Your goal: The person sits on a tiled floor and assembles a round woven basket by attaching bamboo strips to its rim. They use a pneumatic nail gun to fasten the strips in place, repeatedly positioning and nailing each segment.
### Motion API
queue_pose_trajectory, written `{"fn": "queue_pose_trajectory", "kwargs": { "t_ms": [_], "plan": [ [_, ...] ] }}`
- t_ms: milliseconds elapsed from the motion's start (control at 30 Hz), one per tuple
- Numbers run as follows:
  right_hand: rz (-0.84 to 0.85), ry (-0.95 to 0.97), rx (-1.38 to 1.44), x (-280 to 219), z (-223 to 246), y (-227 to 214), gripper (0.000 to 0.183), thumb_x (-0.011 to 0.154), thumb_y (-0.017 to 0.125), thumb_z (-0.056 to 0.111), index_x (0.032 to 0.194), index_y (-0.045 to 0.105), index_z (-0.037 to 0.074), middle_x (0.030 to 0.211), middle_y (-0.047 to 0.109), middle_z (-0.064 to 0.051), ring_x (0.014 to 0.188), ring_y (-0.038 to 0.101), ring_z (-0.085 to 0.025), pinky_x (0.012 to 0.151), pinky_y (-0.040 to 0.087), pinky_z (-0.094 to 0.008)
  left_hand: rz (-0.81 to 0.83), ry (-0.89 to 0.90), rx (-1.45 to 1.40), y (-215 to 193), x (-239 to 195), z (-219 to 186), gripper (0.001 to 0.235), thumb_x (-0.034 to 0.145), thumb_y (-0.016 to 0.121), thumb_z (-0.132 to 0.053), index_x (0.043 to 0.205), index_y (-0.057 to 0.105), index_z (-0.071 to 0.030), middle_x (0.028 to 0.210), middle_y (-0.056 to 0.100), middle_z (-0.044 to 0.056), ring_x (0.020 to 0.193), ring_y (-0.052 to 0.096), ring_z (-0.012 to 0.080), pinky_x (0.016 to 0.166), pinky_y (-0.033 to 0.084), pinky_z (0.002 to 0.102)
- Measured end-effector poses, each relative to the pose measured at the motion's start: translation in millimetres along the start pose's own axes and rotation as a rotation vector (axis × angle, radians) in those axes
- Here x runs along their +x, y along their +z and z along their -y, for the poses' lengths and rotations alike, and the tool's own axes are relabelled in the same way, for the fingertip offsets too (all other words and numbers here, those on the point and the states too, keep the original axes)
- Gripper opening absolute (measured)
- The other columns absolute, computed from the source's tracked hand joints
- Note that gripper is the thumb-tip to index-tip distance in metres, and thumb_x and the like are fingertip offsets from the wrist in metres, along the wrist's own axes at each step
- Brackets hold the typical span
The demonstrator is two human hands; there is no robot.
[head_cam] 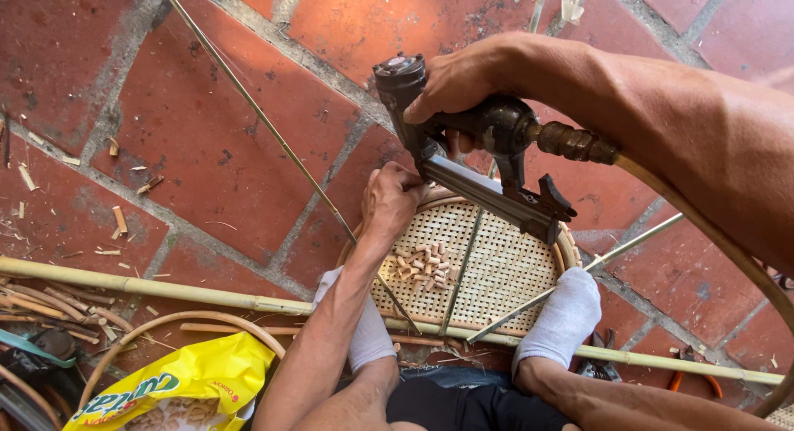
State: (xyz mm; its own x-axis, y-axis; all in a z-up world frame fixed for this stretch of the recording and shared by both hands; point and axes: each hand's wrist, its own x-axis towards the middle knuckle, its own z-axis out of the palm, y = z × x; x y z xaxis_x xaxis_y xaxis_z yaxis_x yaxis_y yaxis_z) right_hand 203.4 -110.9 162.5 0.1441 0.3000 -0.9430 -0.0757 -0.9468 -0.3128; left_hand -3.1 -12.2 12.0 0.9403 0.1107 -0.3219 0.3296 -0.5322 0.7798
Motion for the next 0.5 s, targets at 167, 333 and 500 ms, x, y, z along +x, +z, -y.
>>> {"fn": "queue_pose_trajectory", "kwargs": {
  "t_ms": [167, 333, 500],
  "plan": [
    [-0.015, -0.014, -0.022, 6.7, 0.4, -1.8, 0.056, 0.102, 0.055, 0.038, 0.113, 0.068, -0.015, 0.077, 0.075, -0.022, 0.054, 0.069, -0.023, 0.05, 0.059, -0.039, -0.017, 0.039, 0.012, 10.0, 0.3, 12.1, 0.01, 0.084, 0.079, -0.017, 0.086, 0.081, -0.007, 0.097, 0.073, 0.01, 0.089, 0.066, 0.0247, 0.074, 0.054, 0.043],
    [0.001, 0.022, -0.034, 10.1, -0.4, -2.5, 0.053, 0.102, 0.053, 0.038, 0.115, 0.067, -0.011, 0.077, 0.075, -0.022, 0.055, 0.068, -0.023, 0.049, 0.058, -0.039, -0.051, 0.095, 0.047, 18.3, -0.9, 23.8, 0.01, 0.085, 0.081, -0.017, 0.083, 0.081, -0.007, 0.092, 0.074, 0.009, 0.082, 0.064, 0.0215, 0.067, 0.053, 0.04],
    [-0.009, 0.046, -0.042, 14.8, -3.5, -5.1, 0.052, 0.102, 0.053, 0.038, 0.116, 0.066, -0.011, 0.077, 0.075, -0.022, 0.055, 0.068, -0.023, 0.05, 0.057, -0.039, -0.057, 0.13, 0.043, 18.3, 1.9, 25.1, 0.01, 0.087, 0.08, -0.018, 0.084, 0.081, -0.008, 0.093, 0.073, 0.008, 0.08, 0.062, 0.021, 0.067, 0.052, 0.04]
  ]
}}
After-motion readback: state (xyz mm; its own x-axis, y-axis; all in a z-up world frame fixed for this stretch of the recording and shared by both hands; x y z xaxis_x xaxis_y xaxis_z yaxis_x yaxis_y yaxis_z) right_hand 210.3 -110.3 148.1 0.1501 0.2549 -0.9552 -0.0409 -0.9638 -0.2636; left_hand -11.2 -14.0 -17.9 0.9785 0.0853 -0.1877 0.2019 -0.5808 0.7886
